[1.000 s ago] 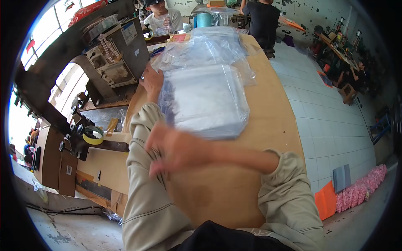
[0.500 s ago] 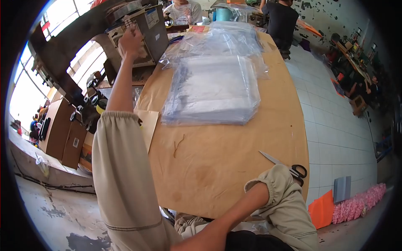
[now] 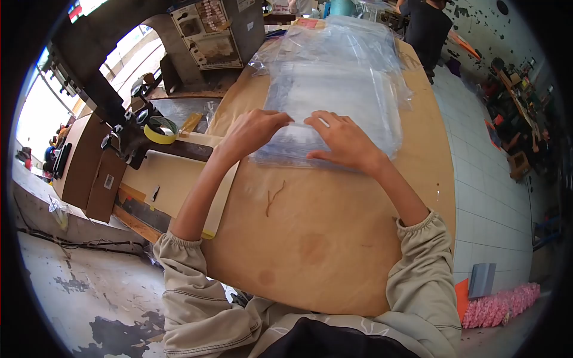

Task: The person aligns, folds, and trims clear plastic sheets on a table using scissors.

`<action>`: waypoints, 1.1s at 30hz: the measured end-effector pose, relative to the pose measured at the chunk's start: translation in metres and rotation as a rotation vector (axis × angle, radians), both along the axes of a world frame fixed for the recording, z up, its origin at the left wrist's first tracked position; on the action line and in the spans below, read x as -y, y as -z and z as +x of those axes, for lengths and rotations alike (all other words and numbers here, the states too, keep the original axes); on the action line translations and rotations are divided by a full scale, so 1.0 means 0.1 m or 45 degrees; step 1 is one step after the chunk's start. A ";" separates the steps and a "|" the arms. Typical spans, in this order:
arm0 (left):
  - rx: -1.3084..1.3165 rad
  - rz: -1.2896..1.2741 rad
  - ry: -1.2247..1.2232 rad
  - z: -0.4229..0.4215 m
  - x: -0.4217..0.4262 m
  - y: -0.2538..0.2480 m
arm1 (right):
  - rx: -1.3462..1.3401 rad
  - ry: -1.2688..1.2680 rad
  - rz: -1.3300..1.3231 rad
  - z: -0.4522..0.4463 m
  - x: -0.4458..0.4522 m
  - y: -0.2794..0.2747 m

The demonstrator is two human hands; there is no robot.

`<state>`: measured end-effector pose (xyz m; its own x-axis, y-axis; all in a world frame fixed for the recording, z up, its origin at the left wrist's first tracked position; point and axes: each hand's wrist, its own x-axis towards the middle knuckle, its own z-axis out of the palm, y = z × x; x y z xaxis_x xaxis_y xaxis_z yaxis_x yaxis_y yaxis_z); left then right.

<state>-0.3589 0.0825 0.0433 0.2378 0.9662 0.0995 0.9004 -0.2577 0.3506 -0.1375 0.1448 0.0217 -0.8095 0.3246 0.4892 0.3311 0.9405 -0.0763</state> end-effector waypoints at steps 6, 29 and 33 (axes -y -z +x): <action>0.244 1.324 -0.135 0.04 -0.05 0.28 | 0.101 0.173 0.114 -0.02 -0.33 -0.03; 0.277 0.777 -0.218 -0.03 -0.14 0.35 | 0.170 0.086 0.305 -0.02 -0.21 -0.09; 0.295 0.832 -0.228 -0.03 -0.14 0.32 | 0.231 0.170 0.335 -0.04 -0.20 -0.05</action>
